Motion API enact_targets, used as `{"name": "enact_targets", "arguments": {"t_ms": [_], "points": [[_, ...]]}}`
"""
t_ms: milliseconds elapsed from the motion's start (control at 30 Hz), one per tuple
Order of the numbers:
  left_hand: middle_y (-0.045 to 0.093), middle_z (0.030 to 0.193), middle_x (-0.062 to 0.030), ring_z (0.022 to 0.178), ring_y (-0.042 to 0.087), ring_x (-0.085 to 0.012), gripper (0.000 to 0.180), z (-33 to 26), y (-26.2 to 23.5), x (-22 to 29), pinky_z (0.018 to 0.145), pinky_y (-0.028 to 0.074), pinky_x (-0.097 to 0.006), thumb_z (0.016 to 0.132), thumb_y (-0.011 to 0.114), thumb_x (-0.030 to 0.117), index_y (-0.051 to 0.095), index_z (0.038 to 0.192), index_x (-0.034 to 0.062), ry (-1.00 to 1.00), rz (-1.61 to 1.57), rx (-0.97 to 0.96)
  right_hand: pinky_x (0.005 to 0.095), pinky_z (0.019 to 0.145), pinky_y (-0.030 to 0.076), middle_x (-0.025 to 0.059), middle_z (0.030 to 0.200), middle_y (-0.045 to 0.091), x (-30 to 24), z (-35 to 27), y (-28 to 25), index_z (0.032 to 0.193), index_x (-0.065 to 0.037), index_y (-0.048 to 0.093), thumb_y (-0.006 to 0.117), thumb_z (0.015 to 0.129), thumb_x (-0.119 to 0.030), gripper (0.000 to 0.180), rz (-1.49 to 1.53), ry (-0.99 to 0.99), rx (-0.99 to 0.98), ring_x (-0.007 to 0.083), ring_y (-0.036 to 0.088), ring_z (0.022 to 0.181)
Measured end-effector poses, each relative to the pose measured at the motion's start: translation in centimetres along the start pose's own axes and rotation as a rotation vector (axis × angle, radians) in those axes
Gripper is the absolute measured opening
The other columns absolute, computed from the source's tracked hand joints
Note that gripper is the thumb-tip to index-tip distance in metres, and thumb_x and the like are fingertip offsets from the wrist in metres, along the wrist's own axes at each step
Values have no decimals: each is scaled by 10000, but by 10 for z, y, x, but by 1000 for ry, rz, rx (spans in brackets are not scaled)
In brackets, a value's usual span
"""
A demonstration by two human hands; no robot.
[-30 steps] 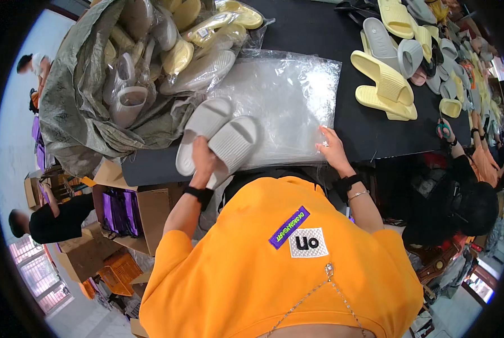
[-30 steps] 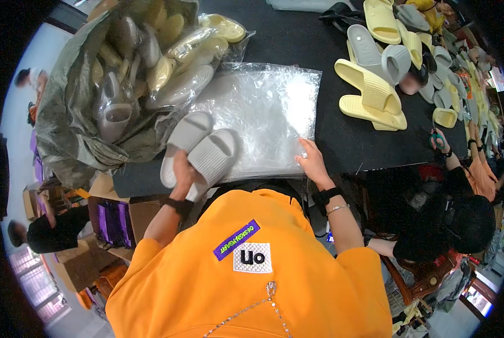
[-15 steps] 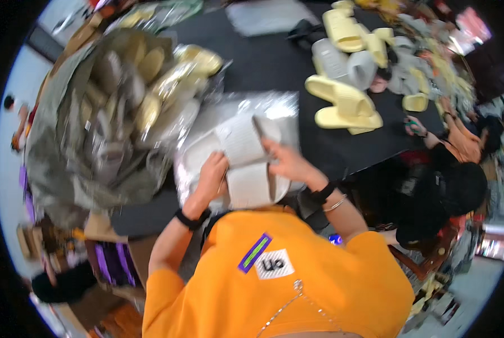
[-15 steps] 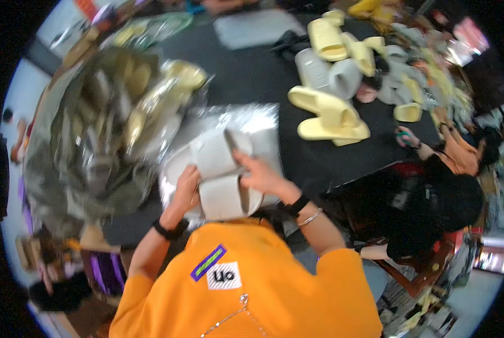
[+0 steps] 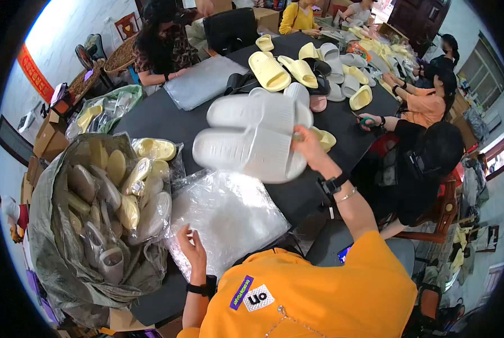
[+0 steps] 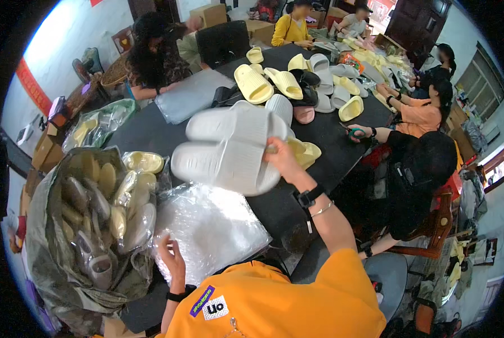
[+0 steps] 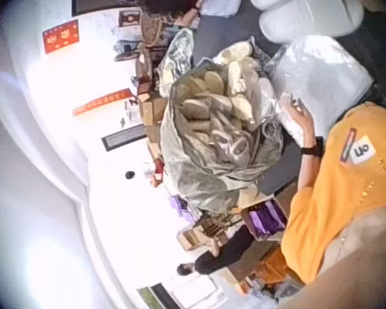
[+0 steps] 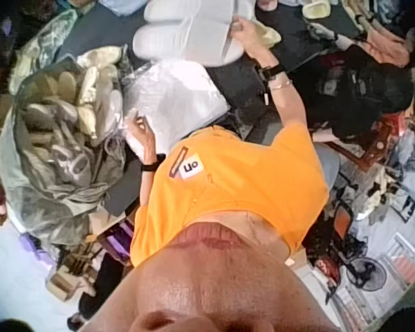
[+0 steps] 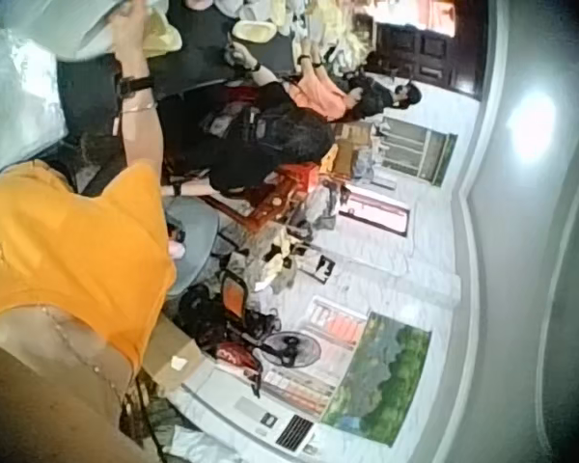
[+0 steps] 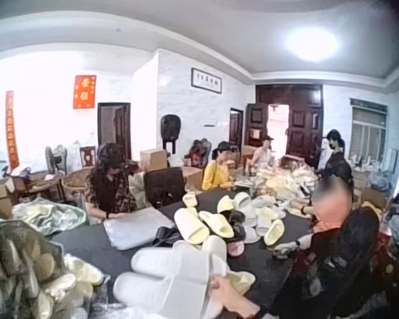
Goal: Packaging different pairs of slippers and sandals into plastic bags from a large sack.
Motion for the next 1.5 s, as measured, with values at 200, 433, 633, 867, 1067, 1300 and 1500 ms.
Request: {"name": "enact_targets", "arguments": {"t_ms": [200,433,633,867,1067,1300,1500], "points": [[562,900,-153,841,527,-283,220,-47,31,-43,769,422,-362,766,553,23,578,983,8,-139,108,-255,267,753,419,88,931,598,-48,67,-40,1040,9,537,622,762,-49,296,-187,-210,402,146,533,859],[574,900,-163,829,547,-299,224,-63,33,-84,762,443,-366,767,537,79,589,970,1,-236,156,-326,367,789,425,207,958,610,-34,118,7,1047,-18,551,630,739,-117,333,-570,-274,387,324,578,907],[572,915,-176,891,533,-344,221,-58,36,-88,787,432,-390,789,513,106,589,976,17,-304,188,-385,480,678,431,225,820,595,21,137,69,1029,-113,570,498,771,-103,268,-951,-344,339,398,565,796],[584,914,-159,846,560,-335,203,-62,22,-87,761,453,-369,803,513,99,589,974,23,-388,74,-377,337,883,400,217,1153,520,170,186,31,1280,43,352,617,654,-137,703,-534,213,-145,274,514,1047],[562,896,-147,830,530,-290,204,4,-63,-20,722,413,-376,743,593,20,587,945,50,4,259,154,337,890,392,224,1285,396,170,154,31,1366,0,224,616,633,-39,832,-449,355,-115,298,461,1118],[484,1177,-152,1092,423,-356,502,87,-138,-57,918,329,-444,709,623,86,475,1188,106,-241,818,490,428,1029,243,213,1338,311,94,112,50,1331,-39,308,700,705,-193,755,-783,-152,268,351,285,1254],[475,1235,-137,995,537,-286,407,119,-162,-96,848,432,-331,786,587,60,517,1183,115,-232,436,365,393,1004,296,184,1311,329,62,71,174,1303,-73,364,652,720,-85,651,-541,-247,-279,343,353,1201]]}}
Point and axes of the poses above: each hand's wrist, its own z-axis towards the middle knuckle, its own y-axis out of the palm, x = y × z, the point moved 8 cm from there along z, towards the middle knuckle
